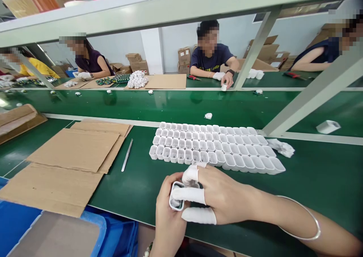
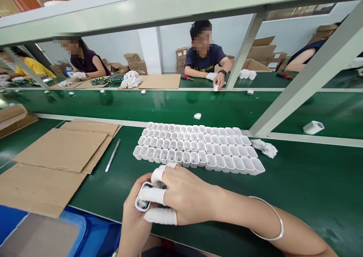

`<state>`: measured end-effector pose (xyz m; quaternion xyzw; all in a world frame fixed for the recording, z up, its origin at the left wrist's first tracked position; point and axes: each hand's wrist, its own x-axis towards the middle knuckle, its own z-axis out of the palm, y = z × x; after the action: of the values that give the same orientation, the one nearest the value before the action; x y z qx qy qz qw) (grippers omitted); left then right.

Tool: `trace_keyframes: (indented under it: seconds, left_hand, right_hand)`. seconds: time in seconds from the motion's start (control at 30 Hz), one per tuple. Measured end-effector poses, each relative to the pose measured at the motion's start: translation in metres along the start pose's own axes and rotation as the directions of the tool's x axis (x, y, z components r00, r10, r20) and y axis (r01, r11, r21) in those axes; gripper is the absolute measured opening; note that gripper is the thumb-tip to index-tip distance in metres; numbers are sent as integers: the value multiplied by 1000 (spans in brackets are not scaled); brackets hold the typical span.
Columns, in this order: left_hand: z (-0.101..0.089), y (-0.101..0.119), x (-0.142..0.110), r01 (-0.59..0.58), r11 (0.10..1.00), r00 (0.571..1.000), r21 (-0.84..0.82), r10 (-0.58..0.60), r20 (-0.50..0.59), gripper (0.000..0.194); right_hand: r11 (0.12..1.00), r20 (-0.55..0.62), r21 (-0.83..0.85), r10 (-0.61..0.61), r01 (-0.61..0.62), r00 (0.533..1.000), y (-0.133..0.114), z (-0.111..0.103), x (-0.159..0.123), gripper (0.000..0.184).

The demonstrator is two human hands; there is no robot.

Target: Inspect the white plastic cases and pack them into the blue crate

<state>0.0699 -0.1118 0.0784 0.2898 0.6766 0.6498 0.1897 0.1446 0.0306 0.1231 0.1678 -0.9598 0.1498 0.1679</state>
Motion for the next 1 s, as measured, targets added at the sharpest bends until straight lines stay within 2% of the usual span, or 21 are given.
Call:
trace_keyframes:
  seconds: [0.1, 0.17, 0.3, 0.4, 0.47, 0.57, 0.67, 0.73, 0.8, 0.87, 0.93, 0.97, 1.0]
  left_hand:
    - [0, -5, 2, 15, 999, 998, -49, -18, -53, 33]
    - [-2, -9, 4, 9, 998, 1000, -63, -11, -28, 39]
    - [-4, -15, 6, 12, 997, 1000, -77, -12, 2, 40]
    - [-3, -15, 4, 25, 998, 999, -65, -23, 39, 39]
    - [-1, -15, 4, 32, 998, 998, -59, -29, 52, 42]
    - [5, -15, 6, 41, 996, 999, -82, -38, 30, 61]
    - [7, -21, 9, -11, 996, 999, -83, 15, 52, 81]
    - [3, -32, 12, -70, 997, 996, -15, 71, 52, 84]
    - [-4, -46, 16, -99, 988, 995, 120, 96, 27, 71]
    - [-9, -61, 19, -104, 965, 995, 241, 101, 26, 49]
    - [-11, -72, 20, -140, 948, 989, 285, 118, 92, 36]
    - [-11, -77, 19, -173, 943, 980, 286, 137, 141, 34]
    - [-10, -80, 18, -205, 935, 969, 288, 153, 192, 34]
  right_hand:
    - [991, -36, 137, 4, 1, 999, 1, 3, 2, 29]
    - [987, -78, 160, 5, 8, 997, 2, 5, 3, 28]
    - [990, -67, 132, -50, 59, 996, 4, 7, 4, 22]
    - [981, -84, 177, -70, 84, 994, 5, 6, 4, 20]
    - [979, -72, 201, -30, 44, 997, 5, 7, 4, 20]
    - [979, -32, 197, 65, -58, 997, 4, 12, 4, 20]
    - [972, -86, 217, 113, -92, 990, 3, 18, 2, 20]
    - [964, -134, 255, 117, -79, 984, 8, 17, 2, 23]
    - [950, -139, 285, 171, -126, 975, 24, 7, 4, 26]
    - [927, -133, 274, 300, -256, 945, 55, -8, 9, 31]
    - [887, -162, 201, 449, -417, 879, 100, -24, 14, 36]
    - [848, -126, 155, 526, -507, 841, 126, -30, 17, 40]
    - [783, -82, 116, 621, -611, 780, 152, -33, 18, 46]
